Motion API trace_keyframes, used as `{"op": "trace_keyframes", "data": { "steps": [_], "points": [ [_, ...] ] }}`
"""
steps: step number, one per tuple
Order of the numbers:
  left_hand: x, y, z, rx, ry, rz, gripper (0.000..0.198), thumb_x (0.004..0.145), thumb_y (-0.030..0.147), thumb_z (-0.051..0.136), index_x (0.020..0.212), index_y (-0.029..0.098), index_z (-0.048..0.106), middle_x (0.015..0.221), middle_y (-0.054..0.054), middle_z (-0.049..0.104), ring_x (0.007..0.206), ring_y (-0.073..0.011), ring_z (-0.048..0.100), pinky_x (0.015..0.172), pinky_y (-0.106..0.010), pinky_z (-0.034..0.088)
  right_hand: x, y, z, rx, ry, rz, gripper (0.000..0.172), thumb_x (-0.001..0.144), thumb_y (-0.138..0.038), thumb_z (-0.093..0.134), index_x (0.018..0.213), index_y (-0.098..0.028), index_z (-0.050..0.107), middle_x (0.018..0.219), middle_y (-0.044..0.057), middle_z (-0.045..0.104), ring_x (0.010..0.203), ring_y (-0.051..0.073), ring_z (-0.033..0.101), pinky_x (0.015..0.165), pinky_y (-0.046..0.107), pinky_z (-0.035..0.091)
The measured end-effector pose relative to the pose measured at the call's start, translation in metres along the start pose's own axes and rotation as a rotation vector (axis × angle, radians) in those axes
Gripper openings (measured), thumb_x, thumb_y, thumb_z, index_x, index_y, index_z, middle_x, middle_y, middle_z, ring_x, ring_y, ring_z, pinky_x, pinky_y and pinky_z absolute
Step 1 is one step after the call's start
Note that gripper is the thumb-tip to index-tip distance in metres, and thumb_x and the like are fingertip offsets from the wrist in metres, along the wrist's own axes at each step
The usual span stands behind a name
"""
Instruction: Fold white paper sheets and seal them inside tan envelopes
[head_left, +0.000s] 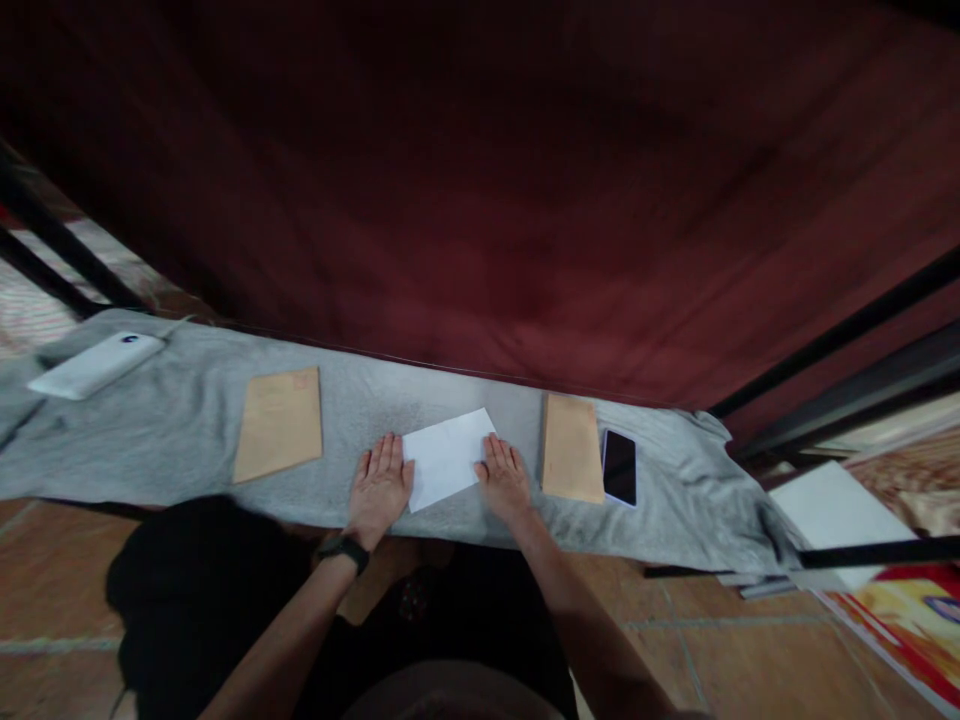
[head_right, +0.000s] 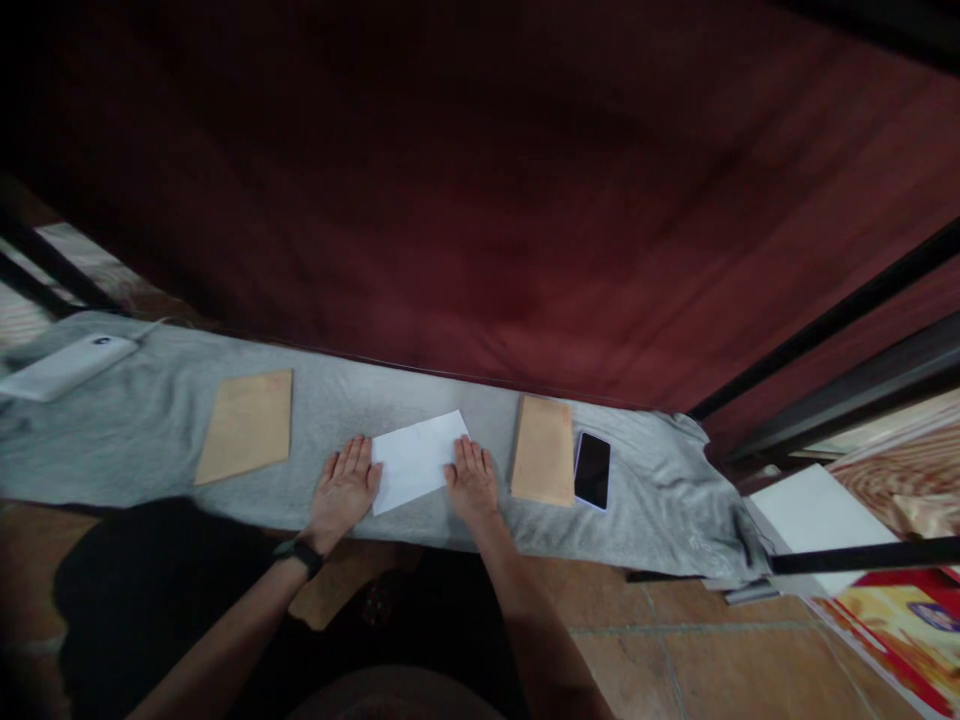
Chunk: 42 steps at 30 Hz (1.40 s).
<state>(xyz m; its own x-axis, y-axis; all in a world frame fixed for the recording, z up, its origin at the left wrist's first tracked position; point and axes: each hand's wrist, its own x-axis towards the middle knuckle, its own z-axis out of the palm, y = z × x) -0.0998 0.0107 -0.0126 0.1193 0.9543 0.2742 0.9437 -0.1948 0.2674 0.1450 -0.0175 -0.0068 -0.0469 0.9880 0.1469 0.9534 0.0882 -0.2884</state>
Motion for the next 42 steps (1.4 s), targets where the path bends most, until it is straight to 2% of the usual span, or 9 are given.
{"op": "trace_keyframes", "data": {
  "steps": [5, 10, 15, 19, 23, 28, 32, 36, 42],
  "points": [
    [-0.007, 0.029, -0.008, 0.022, 0.064, -0.057, 0.067, 0.101, 0.044, 0.028, 0.151, 0.001, 0.040, 0.157, -0.025, 0.038, 0.150, -0.0364, 0.030, 0.121, -0.060, 0.022, -0.014, 0.010, 0.003, -0.021, 0.134, 0.144, 0.058, 0.103, -0.035, 0.041, 0.152, -0.004, 0.039, 0.157, 0.021, 0.039, 0.146, 0.031, 0.037, 0.120, 0.050, 0.027],
    [-0.032, 0.066, -0.008, -0.009, -0.066, 0.205, 0.057, 0.102, 0.042, 0.033, 0.154, 0.021, 0.040, 0.159, -0.008, 0.041, 0.152, -0.0283, 0.029, 0.124, -0.053, 0.021, -0.015, -0.001, -0.001, -0.018, 0.219, 0.221, 0.051, 0.101, -0.029, 0.044, 0.147, -0.008, 0.046, 0.142, 0.023, 0.056, 0.128, 0.033, 0.053, 0.107, 0.051, 0.040],
    [-0.041, 0.064, -0.006, -0.017, -0.088, 0.236, 0.058, 0.101, 0.041, 0.034, 0.153, 0.016, 0.042, 0.159, -0.012, 0.040, 0.150, -0.0281, 0.031, 0.124, -0.052, 0.023, 0.005, -0.007, -0.019, 0.000, 0.140, 0.353, 0.043, 0.094, -0.033, 0.059, 0.131, -0.010, 0.059, 0.123, 0.024, 0.065, 0.115, 0.035, 0.059, 0.098, 0.048, 0.045],
    [-0.044, 0.060, -0.008, -0.039, -0.044, 0.243, 0.058, 0.101, 0.042, 0.035, 0.152, 0.016, 0.043, 0.157, -0.013, 0.043, 0.149, -0.0288, 0.033, 0.123, -0.053, 0.024, 0.021, -0.003, -0.030, 0.295, 0.125, 0.465, 0.033, 0.083, -0.025, 0.071, 0.112, -0.010, 0.066, 0.111, 0.022, 0.069, 0.109, 0.034, 0.063, 0.094, 0.045, 0.048],
    [-0.047, 0.058, -0.012, -0.173, -0.019, 0.233, 0.057, 0.102, 0.041, 0.036, 0.153, 0.015, 0.041, 0.157, -0.014, 0.044, 0.149, -0.0275, 0.036, 0.123, -0.051, 0.026, 0.032, 0.000, -0.040, 0.511, 0.079, 0.390, 0.010, 0.083, -0.025, 0.067, 0.086, -0.016, 0.069, 0.080, 0.006, 0.071, 0.080, 0.024, 0.068, 0.073, 0.032, 0.053],
    [-0.033, 0.043, -0.025, -0.505, 0.107, -0.051, 0.057, 0.104, 0.043, 0.031, 0.157, 0.020, 0.032, 0.162, -0.012, 0.036, 0.150, -0.0231, 0.034, 0.121, -0.046, 0.034, 0.047, -0.012, -0.083, 0.698, 0.183, 0.275, 0.034, 0.096, -0.045, 0.048, 0.099, -0.017, 0.067, 0.078, 0.000, 0.069, 0.072, 0.017, 0.063, 0.064, 0.025, 0.051],
    [-0.017, 0.020, -0.042, -0.646, 0.274, -0.222, 0.057, 0.104, 0.044, 0.030, 0.156, 0.022, 0.032, 0.162, -0.012, 0.035, 0.151, -0.0233, 0.031, 0.124, -0.046, 0.028, 0.047, -0.035, -0.130, 0.870, 0.372, 0.041, 0.033, 0.094, -0.050, 0.055, 0.100, -0.021, 0.071, 0.087, 0.001, 0.072, 0.081, 0.018, 0.065, 0.073, 0.026, 0.052],
    [-0.016, -0.004, -0.055, -0.726, 0.387, -0.270, 0.054, 0.103, 0.047, 0.033, 0.148, 0.020, 0.046, 0.156, -0.013, 0.045, 0.146, -0.0241, 0.039, 0.123, -0.046, 0.029, 0.023, -0.053, -0.133, 0.824, 0.160, -0.164, 0.024, 0.094, -0.043, 0.059, 0.100, -0.025, 0.075, 0.099, 0.001, 0.076, 0.097, 0.020, 0.070, 0.088, 0.030, 0.054],
    [-0.021, -0.017, -0.068, -0.750, 0.273, -0.241, 0.050, 0.099, 0.053, 0.039, 0.124, 0.019, 0.066, 0.137, -0.012, 0.063, 0.130, -0.0266, 0.057, 0.114, -0.045, 0.043, -0.031, -0.043, -0.069, 0.708, -0.231, -0.202, 0.018, 0.095, -0.029, 0.060, 0.097, -0.029, 0.078, 0.101, -0.001, 0.078, 0.099, 0.019, 0.072, 0.095, 0.033, 0.054]
  ]
}}
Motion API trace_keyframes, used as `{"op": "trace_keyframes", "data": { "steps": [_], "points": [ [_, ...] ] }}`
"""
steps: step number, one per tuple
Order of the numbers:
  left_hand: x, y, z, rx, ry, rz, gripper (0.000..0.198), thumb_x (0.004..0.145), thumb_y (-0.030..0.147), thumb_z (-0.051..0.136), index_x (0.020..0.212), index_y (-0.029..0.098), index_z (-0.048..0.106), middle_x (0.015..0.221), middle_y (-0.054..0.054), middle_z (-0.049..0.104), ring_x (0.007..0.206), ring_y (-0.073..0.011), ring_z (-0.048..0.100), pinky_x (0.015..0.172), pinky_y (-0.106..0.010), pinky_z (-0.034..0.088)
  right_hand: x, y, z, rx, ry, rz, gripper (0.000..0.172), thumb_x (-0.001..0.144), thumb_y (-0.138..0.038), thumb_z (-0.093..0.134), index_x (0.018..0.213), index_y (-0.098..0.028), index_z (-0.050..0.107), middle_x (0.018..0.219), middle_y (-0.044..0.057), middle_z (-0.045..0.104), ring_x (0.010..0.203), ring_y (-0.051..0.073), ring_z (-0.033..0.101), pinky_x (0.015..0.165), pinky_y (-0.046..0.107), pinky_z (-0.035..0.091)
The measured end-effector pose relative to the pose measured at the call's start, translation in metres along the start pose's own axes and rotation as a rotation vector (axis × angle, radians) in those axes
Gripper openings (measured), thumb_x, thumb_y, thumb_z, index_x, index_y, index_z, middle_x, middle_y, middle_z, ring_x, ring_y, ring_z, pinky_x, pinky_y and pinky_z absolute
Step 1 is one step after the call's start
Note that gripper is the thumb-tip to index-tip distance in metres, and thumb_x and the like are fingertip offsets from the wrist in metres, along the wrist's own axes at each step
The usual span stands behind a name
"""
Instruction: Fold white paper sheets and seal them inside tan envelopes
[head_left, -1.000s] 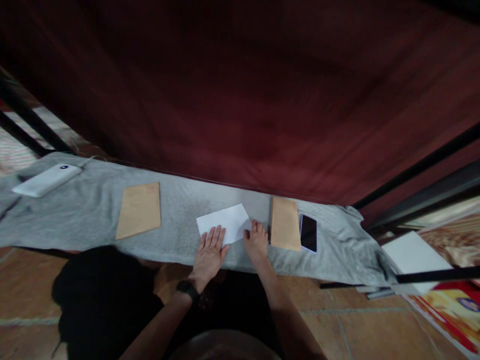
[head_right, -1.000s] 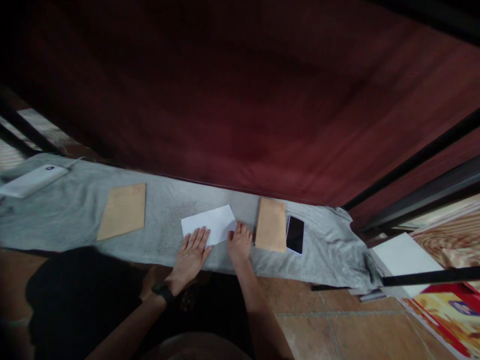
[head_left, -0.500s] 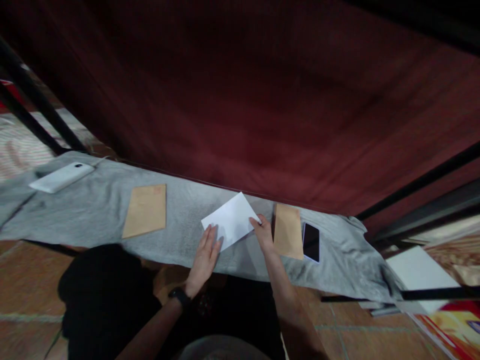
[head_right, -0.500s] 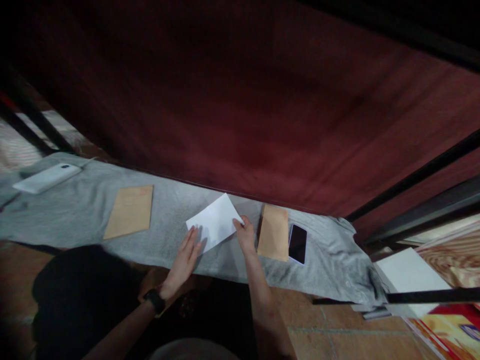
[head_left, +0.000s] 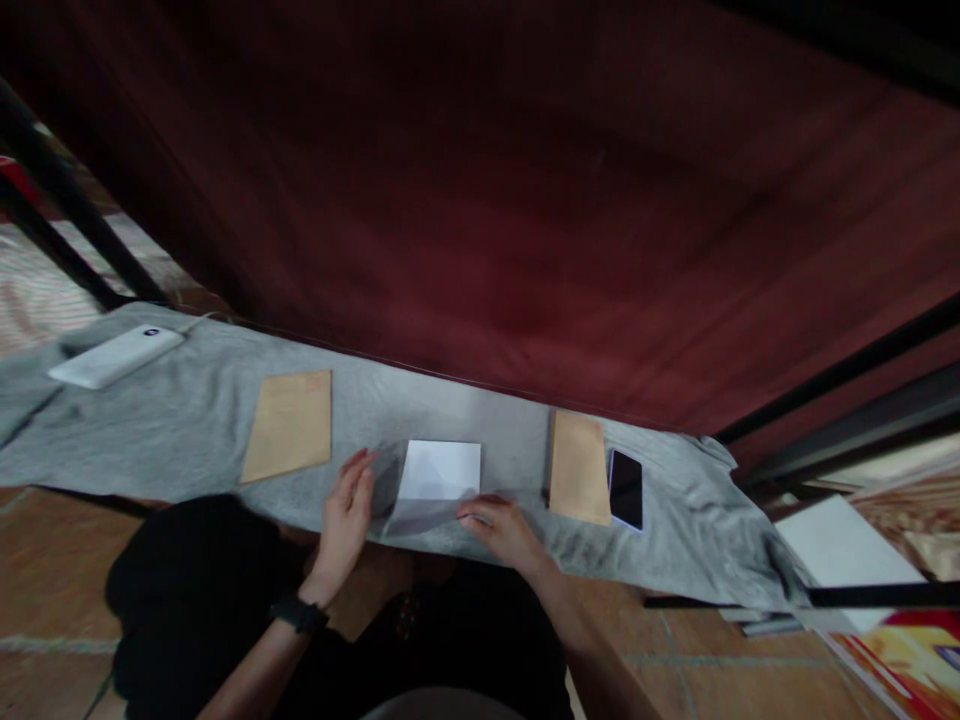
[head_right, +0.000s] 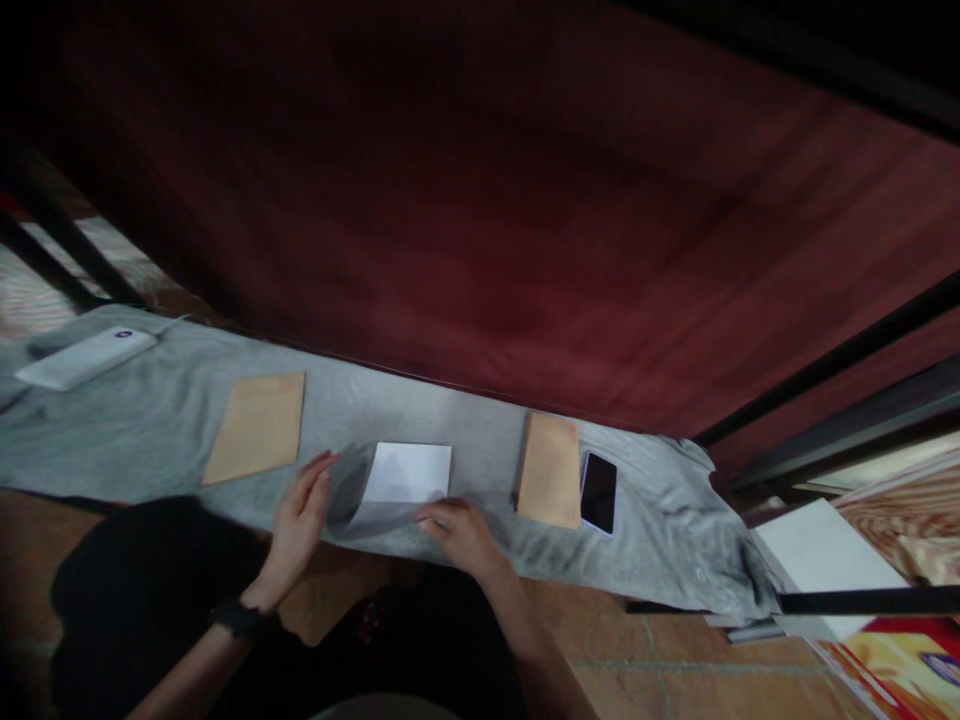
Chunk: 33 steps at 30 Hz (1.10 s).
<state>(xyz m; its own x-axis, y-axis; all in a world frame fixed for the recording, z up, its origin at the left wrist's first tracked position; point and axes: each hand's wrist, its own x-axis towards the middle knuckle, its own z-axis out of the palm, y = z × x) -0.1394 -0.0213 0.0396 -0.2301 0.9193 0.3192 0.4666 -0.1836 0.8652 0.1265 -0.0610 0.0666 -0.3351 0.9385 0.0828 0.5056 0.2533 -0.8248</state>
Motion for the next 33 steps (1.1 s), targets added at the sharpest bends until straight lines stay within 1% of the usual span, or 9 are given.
{"op": "trace_keyframes", "data": {
  "steps": [3, 6, 9, 16, 19, 22, 24, 27, 33],
  "points": [
    [0.003, 0.009, 0.012, 0.028, -0.298, 0.025, 0.052, 0.098, 0.055, 0.041, 0.122, 0.019, 0.069, 0.123, -0.009, 0.073, 0.115, -0.0249, 0.067, 0.104, -0.041, 0.052, -0.018, 0.018, 0.015, 0.017, -0.010, 0.015, 0.022, 0.092, -0.018, 0.062, 0.100, -0.032, 0.077, 0.104, -0.002, 0.078, 0.102, 0.019, 0.072, 0.095, 0.032, 0.055],
    [0.003, 0.017, 0.034, 0.104, -0.636, 0.207, 0.049, 0.098, 0.052, 0.042, 0.126, 0.023, 0.069, 0.130, -0.006, 0.070, 0.122, -0.0219, 0.064, 0.108, -0.038, 0.049, -0.026, 0.026, 0.020, -0.014, 0.033, -0.024, 0.035, 0.083, -0.006, 0.064, 0.105, -0.031, 0.077, 0.119, -0.001, 0.075, 0.117, 0.020, 0.067, 0.108, 0.037, 0.049],
    [-0.001, 0.019, 0.044, 0.164, -0.781, 0.274, 0.047, 0.100, 0.049, 0.037, 0.122, 0.026, 0.072, 0.130, -0.004, 0.070, 0.127, -0.0199, 0.061, 0.115, -0.040, 0.042, -0.022, 0.028, 0.017, -0.057, 0.073, -0.011, 0.042, 0.081, -0.001, 0.059, 0.105, -0.030, 0.078, 0.119, 0.000, 0.075, 0.118, 0.020, 0.066, 0.112, 0.040, 0.046],
    [0.007, 0.004, -0.007, -0.125, -0.639, -0.246, 0.068, 0.090, 0.072, 0.043, 0.118, 0.019, 0.074, 0.127, -0.010, 0.071, 0.123, -0.0300, 0.064, 0.112, -0.046, 0.044, 0.015, 0.035, 0.004, -0.142, 0.259, 0.097, 0.016, 0.091, -0.020, 0.062, 0.097, -0.025, 0.076, 0.102, 0.004, 0.078, 0.097, 0.020, 0.072, 0.092, 0.032, 0.055],
    [0.013, 0.001, -0.014, -0.222, -0.530, -0.373, 0.075, 0.084, 0.076, 0.048, 0.118, 0.015, 0.073, 0.123, -0.014, 0.073, 0.116, -0.0312, 0.068, 0.108, -0.047, 0.048, 0.036, 0.039, 0.005, -0.199, 0.303, 0.182, 0.015, 0.093, -0.023, 0.060, 0.085, -0.022, 0.074, 0.088, 0.004, 0.077, 0.081, 0.019, 0.072, 0.077, 0.027, 0.054],
    [0.017, -0.002, -0.002, -0.144, -0.452, -0.353, 0.069, 0.072, 0.074, 0.064, 0.109, 0.017, 0.074, 0.112, -0.012, 0.077, 0.107, -0.0320, 0.071, 0.102, -0.047, 0.053, 0.052, 0.042, 0.010, -0.240, 0.293, 0.246, 0.016, 0.095, -0.022, 0.057, 0.089, -0.020, 0.072, 0.080, 0.002, 0.074, 0.073, 0.017, 0.069, 0.070, 0.025, 0.051],
    [0.019, -0.006, 0.009, -0.078, -0.410, -0.321, 0.059, 0.067, 0.069, 0.066, 0.097, 0.019, 0.075, 0.099, -0.009, 0.079, 0.098, -0.0314, 0.072, 0.094, -0.045, 0.056, 0.057, 0.044, 0.015, -0.297, 0.309, 0.263, 0.016, 0.094, -0.020, 0.058, 0.102, -0.020, 0.071, 0.086, 0.003, 0.076, 0.079, 0.018, 0.070, 0.077, 0.027, 0.051],
    [0.022, -0.014, 0.023, -0.019, -0.377, -0.304, 0.043, 0.069, 0.058, 0.062, 0.088, 0.021, 0.073, 0.086, -0.006, 0.078, 0.085, -0.0278, 0.073, 0.082, -0.040, 0.059, 0.059, 0.046, 0.024, -0.416, 0.361, 0.276, 0.036, 0.093, -0.017, 0.057, 0.129, -0.018, 0.062, 0.104, 0.007, 0.076, 0.097, 0.022, 0.069, 0.093, 0.034, 0.048],
    [0.023, -0.026, 0.034, 0.171, -0.351, -0.277, 0.042, 0.075, 0.040, 0.058, 0.110, 0.020, 0.069, 0.080, -0.004, 0.076, 0.071, -0.0241, 0.071, 0.066, -0.033, 0.054, 0.059, 0.044, 0.036, -0.574, 0.347, 0.282, 0.049, 0.097, -0.020, 0.052, 0.145, -0.016, 0.049, 0.121, 0.013, 0.071, 0.108, 0.028, 0.064, 0.100, 0.043, 0.042]
  ]
}}
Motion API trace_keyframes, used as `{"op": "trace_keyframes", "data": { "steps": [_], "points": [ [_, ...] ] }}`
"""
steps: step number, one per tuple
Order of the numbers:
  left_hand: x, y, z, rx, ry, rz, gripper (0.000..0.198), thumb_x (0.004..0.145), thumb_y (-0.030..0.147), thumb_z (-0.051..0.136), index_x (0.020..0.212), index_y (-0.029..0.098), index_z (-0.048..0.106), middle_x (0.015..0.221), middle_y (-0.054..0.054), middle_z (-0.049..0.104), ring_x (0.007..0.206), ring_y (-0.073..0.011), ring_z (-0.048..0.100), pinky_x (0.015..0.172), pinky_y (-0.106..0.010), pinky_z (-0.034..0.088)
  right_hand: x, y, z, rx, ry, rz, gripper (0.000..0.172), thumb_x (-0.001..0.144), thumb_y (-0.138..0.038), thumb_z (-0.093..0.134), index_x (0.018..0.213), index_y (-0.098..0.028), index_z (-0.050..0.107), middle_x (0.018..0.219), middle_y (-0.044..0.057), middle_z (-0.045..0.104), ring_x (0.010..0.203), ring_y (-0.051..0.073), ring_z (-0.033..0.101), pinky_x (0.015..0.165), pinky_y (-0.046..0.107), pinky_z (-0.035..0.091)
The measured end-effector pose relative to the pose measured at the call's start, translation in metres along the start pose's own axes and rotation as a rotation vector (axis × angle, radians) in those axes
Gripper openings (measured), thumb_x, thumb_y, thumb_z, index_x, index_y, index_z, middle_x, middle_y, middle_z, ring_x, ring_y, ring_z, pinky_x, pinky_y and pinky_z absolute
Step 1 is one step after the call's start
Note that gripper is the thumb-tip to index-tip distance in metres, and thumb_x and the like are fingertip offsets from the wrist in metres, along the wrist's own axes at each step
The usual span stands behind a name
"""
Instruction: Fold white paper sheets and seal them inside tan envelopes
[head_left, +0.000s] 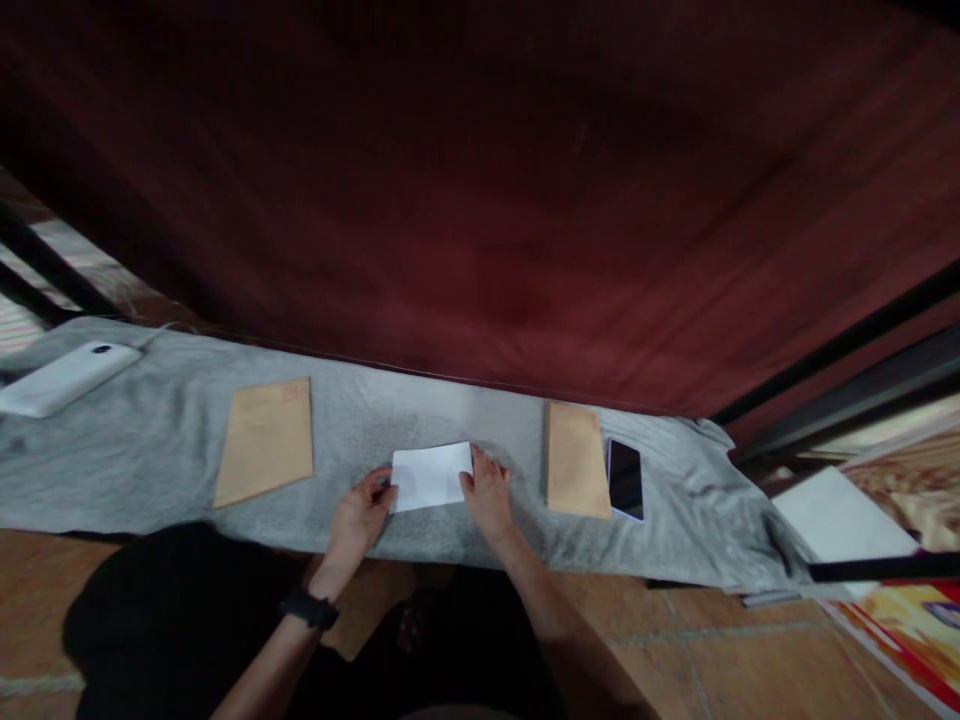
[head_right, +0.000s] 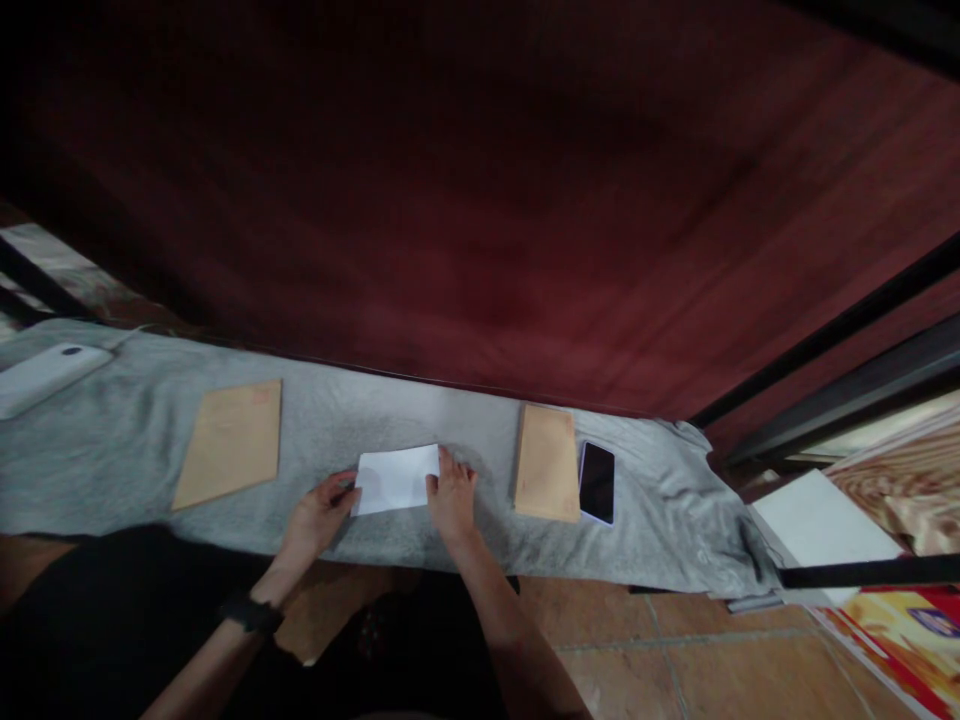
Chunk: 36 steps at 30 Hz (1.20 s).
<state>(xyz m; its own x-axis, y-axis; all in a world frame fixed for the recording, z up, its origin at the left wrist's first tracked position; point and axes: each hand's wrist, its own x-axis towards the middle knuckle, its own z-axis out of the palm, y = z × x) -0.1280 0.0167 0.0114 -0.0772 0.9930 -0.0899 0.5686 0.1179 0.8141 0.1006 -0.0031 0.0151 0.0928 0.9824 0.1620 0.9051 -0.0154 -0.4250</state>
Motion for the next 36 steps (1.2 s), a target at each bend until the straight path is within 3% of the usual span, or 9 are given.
{"op": "trace_keyframes", "data": {
  "steps": [6, 12, 15, 18, 20, 23, 27, 32, 36],
  "points": [
    [0.000, -0.003, 0.006, 0.231, 0.002, -0.009, 0.041, 0.087, 0.035, 0.055, 0.123, 0.020, 0.066, 0.088, -0.007, 0.077, 0.078, -0.0242, 0.072, 0.069, -0.032, 0.052, -0.003, -0.011, -0.004, -0.119, 0.016, 0.011, 0.051, 0.098, -0.024, 0.050, 0.148, -0.013, 0.047, 0.128, 0.019, 0.065, 0.115, 0.033, 0.058, 0.099, 0.050, 0.043],
    [-0.007, 0.010, 0.007, 0.371, 0.005, 0.011, 0.038, 0.094, 0.032, 0.049, 0.124, 0.018, 0.067, 0.100, -0.011, 0.078, 0.087, -0.0262, 0.073, 0.074, -0.033, 0.053, -0.012, -0.025, 0.007, -0.015, -0.031, -0.256, 0.047, 0.103, -0.031, 0.045, 0.149, -0.020, 0.047, 0.159, 0.008, 0.041, 0.146, 0.025, 0.037, 0.118, 0.042, 0.031],
    [-0.014, 0.016, 0.005, 0.432, 0.032, 0.038, 0.037, 0.094, 0.030, 0.047, 0.124, 0.019, 0.066, 0.102, -0.012, 0.077, 0.087, -0.0268, 0.073, 0.074, -0.034, 0.054, -0.018, -0.025, 0.019, -0.029, -0.058, -0.253, 0.053, 0.104, -0.042, 0.044, 0.152, -0.019, 0.044, 0.162, 0.010, 0.036, 0.149, 0.027, 0.033, 0.122, 0.045, 0.026],
    [-0.018, 0.023, 0.010, 0.465, 0.095, 0.112, 0.037, 0.094, 0.027, 0.044, 0.121, 0.017, 0.067, 0.106, -0.013, 0.075, 0.088, -0.0272, 0.072, 0.078, -0.037, 0.056, -0.024, -0.021, 0.027, -0.042, -0.062, -0.223, 0.057, 0.105, -0.045, 0.042, 0.154, -0.017, 0.039, 0.163, 0.012, 0.033, 0.151, 0.026, 0.031, 0.123, 0.046, 0.025],
    [-0.020, 0.028, 0.020, 0.448, 0.147, 0.247, 0.039, 0.097, 0.029, 0.040, 0.122, 0.015, 0.067, 0.112, -0.015, 0.073, 0.099, -0.0270, 0.070, 0.089, -0.040, 0.055, -0.026, -0.020, 0.029, -0.037, -0.064, -0.222, 0.057, 0.105, -0.045, 0.042, 0.155, -0.017, 0.037, 0.163, 0.012, 0.030, 0.152, 0.026, 0.029, 0.124, 0.047, 0.024],
    [-0.021, 0.033, 0.043, 0.426, 0.125, 0.472, 0.047, 0.100, 0.036, 0.036, 0.131, 0.014, 0.063, 0.133, -0.015, 0.066, 0.129, -0.0270, 0.058, 0.111, -0.044, 0.044, -0.025, -0.018, 0.027, -0.022, -0.095, -0.232, 0.055, 0.105, -0.038, 0.041, 0.156, -0.016, 0.037, 0.164, 0.012, 0.028, 0.152, 0.026, 0.027, 0.125, 0.047, 0.022],
    [-0.023, 0.032, 0.066, 0.521, 0.015, 0.541, 0.055, 0.102, 0.039, 0.031, 0.143, 0.011, 0.054, 0.152, -0.015, 0.050, 0.146, -0.0271, 0.039, 0.121, -0.049, 0.030, -0.017, -0.019, 0.020, 0.026, -0.119, -0.184, 0.050, 0.104, -0.023, 0.038, 0.153, -0.014, 0.042, 0.160, 0.010, 0.038, 0.149, 0.022, 0.035, 0.125, 0.042, 0.023],
    [-0.021, 0.025, 0.066, 0.574, -0.043, 0.509, 0.057, 0.101, 0.032, 0.023, 0.149, 0.010, 0.048, 0.157, -0.014, 0.042, 0.151, -0.0244, 0.031, 0.124, -0.048, 0.024, -0.007, -0.024, 0.018, 0.069, -0.094, -0.242, 0.049, 0.102, -0.016, 0.038, 0.150, -0.015, 0.047, 0.157, 0.007, 0.045, 0.146, 0.017, 0.039, 0.126, 0.038, 0.023],
    [-0.020, 0.021, 0.058, 0.602, -0.033, 0.503, 0.059, 0.100, 0.033, 0.025, 0.151, 0.010, 0.043, 0.159, -0.014, 0.039, 0.153, -0.0238, 0.027, 0.125, -0.048, 0.020, -0.003, -0.022, 0.024, -0.019, -0.107, -0.250, 0.051, 0.104, -0.028, 0.041, 0.154, -0.019, 0.040, 0.162, 0.008, 0.036, 0.150, 0.021, 0.033, 0.124, 0.045, 0.025]
  ]
}}
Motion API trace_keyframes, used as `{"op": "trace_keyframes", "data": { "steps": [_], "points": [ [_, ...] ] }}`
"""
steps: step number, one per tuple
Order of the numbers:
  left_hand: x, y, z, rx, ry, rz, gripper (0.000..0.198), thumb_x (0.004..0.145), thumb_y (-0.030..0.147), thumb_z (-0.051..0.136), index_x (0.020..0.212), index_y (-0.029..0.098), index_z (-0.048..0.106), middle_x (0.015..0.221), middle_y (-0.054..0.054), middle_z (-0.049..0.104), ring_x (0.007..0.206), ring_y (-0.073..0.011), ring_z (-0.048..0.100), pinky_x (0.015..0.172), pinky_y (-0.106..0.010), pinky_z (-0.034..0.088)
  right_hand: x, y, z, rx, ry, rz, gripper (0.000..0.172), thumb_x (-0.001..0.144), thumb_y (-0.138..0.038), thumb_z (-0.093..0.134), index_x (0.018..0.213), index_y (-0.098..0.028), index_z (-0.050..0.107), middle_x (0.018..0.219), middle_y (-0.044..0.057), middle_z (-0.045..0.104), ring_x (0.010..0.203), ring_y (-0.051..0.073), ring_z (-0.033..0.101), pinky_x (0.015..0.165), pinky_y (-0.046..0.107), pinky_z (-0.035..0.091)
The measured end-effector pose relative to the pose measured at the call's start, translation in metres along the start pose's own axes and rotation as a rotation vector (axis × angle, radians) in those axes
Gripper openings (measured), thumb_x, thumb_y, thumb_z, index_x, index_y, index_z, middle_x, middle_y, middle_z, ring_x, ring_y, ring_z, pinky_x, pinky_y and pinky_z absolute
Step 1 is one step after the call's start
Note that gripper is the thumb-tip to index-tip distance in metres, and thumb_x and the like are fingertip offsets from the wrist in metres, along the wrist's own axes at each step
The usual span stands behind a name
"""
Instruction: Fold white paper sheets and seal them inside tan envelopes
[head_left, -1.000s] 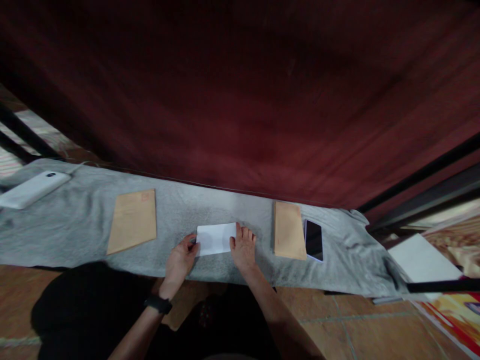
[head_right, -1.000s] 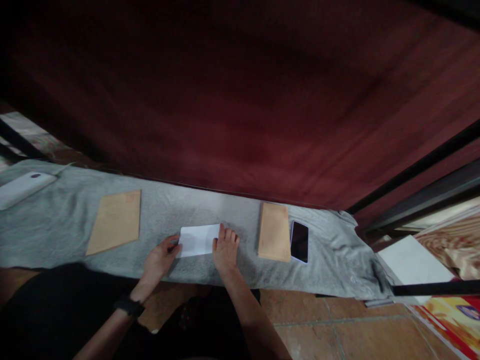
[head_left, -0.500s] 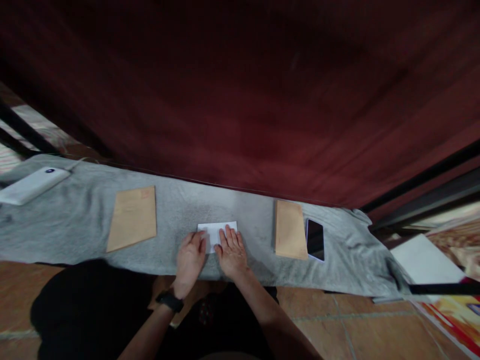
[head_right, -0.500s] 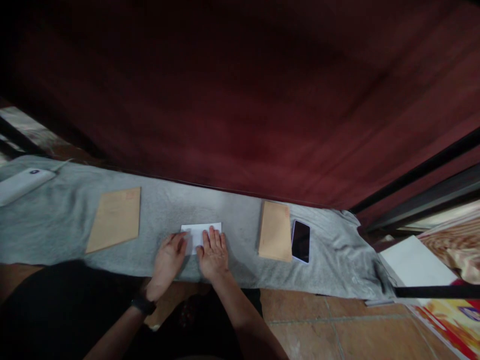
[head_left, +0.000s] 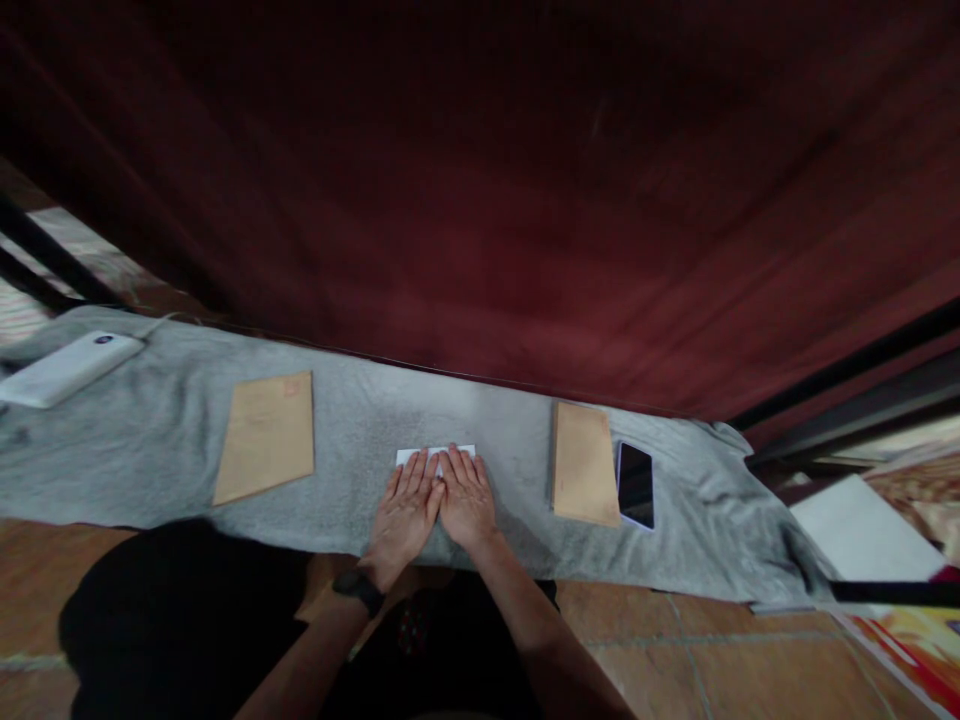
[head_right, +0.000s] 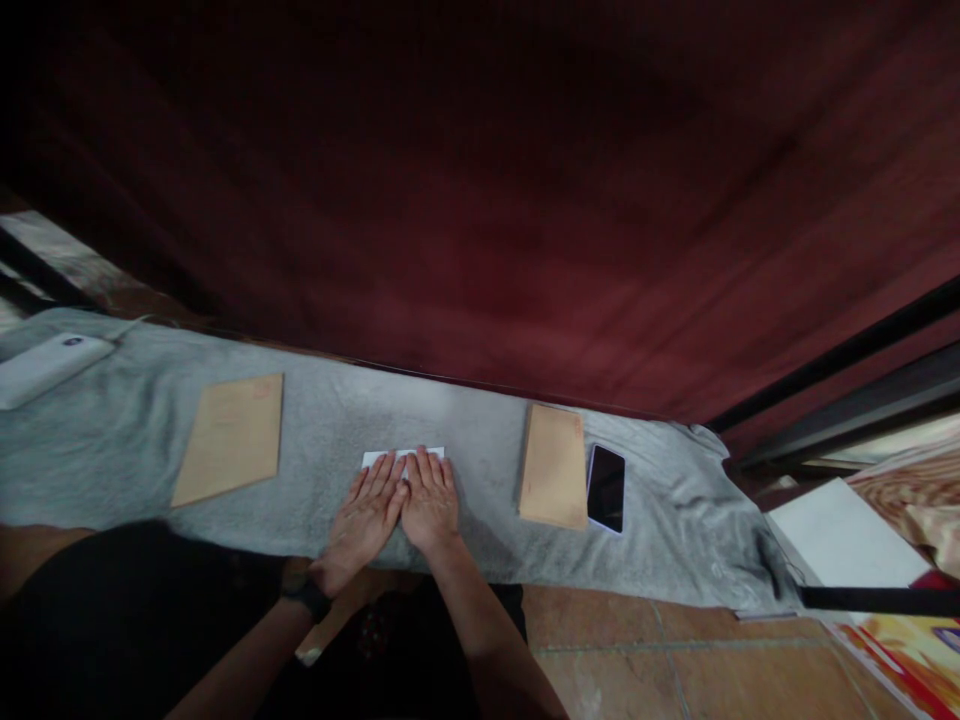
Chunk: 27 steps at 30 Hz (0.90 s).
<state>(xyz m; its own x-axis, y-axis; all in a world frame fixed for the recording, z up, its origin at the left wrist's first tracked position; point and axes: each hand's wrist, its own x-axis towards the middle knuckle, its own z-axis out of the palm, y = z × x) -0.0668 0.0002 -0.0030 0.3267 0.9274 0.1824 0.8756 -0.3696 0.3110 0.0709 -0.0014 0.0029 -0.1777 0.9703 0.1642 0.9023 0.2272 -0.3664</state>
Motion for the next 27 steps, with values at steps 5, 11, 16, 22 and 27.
{"op": "trace_keyframes", "data": {
  "steps": [5, 11, 16, 22, 27],
  "points": [
    [-0.004, -0.005, 0.000, 0.037, 0.028, -0.045, 0.067, 0.101, 0.045, 0.027, 0.152, 0.004, 0.040, 0.160, -0.019, 0.037, 0.152, -0.0284, 0.026, 0.125, -0.048, 0.021, 0.002, 0.010, 0.003, -0.049, 0.010, 0.077, 0.058, 0.103, -0.041, 0.045, 0.155, -0.016, 0.037, 0.162, 0.011, 0.033, 0.151, 0.026, 0.030, 0.124, 0.048, 0.022],
    [-0.010, -0.012, 0.005, 0.045, 0.096, -0.137, 0.077, 0.097, 0.054, 0.035, 0.153, 0.001, 0.035, 0.161, -0.023, 0.033, 0.151, -0.0347, 0.029, 0.123, -0.051, 0.023, -0.004, 0.025, -0.002, -0.083, 0.114, 0.260, 0.062, 0.104, -0.042, 0.044, 0.156, -0.011, 0.034, 0.161, 0.016, 0.033, 0.150, 0.030, 0.031, 0.122, 0.052, 0.021],
    [-0.018, -0.017, 0.003, 0.022, 0.138, -0.194, 0.069, 0.099, 0.045, 0.030, 0.156, 0.006, 0.033, 0.161, -0.019, 0.034, 0.151, -0.0322, 0.030, 0.123, -0.052, 0.021, -0.012, 0.038, -0.013, -0.112, 0.133, 0.301, 0.054, 0.104, -0.035, 0.044, 0.154, -0.016, 0.040, 0.160, 0.017, 0.037, 0.148, 0.030, 0.035, 0.120, 0.055, 0.025],
    [-0.021, -0.016, -0.002, -0.030, 0.169, -0.202, 0.067, 0.098, 0.040, 0.033, 0.154, 0.006, 0.037, 0.159, -0.019, 0.036, 0.151, -0.0319, 0.028, 0.124, -0.052, 0.020, -0.015, 0.023, -0.023, -0.105, 0.166, 0.343, 0.041, 0.101, -0.031, 0.047, 0.137, -0.015, 0.058, 0.142, 0.020, 0.057, 0.132, 0.033, 0.051, 0.109, 0.053, 0.036],
    [-0.020, -0.014, -0.005, -0.013, 0.172, -0.200, 0.064, 0.097, 0.039, 0.035, 0.154, 0.009, 0.039, 0.158, -0.018, 0.039, 0.150, -0.0314, 0.031, 0.123, -0.053, 0.022, -0.011, 0.000, -0.029, -0.083, 0.086, 0.459, 0.031, 0.094, -0.029, 0.055, 0.117, -0.012, 0.066, 0.111, 0.021, 0.071, 0.107, 0.034, 0.065, 0.094, 0.048, 0.044]
  ]
}}
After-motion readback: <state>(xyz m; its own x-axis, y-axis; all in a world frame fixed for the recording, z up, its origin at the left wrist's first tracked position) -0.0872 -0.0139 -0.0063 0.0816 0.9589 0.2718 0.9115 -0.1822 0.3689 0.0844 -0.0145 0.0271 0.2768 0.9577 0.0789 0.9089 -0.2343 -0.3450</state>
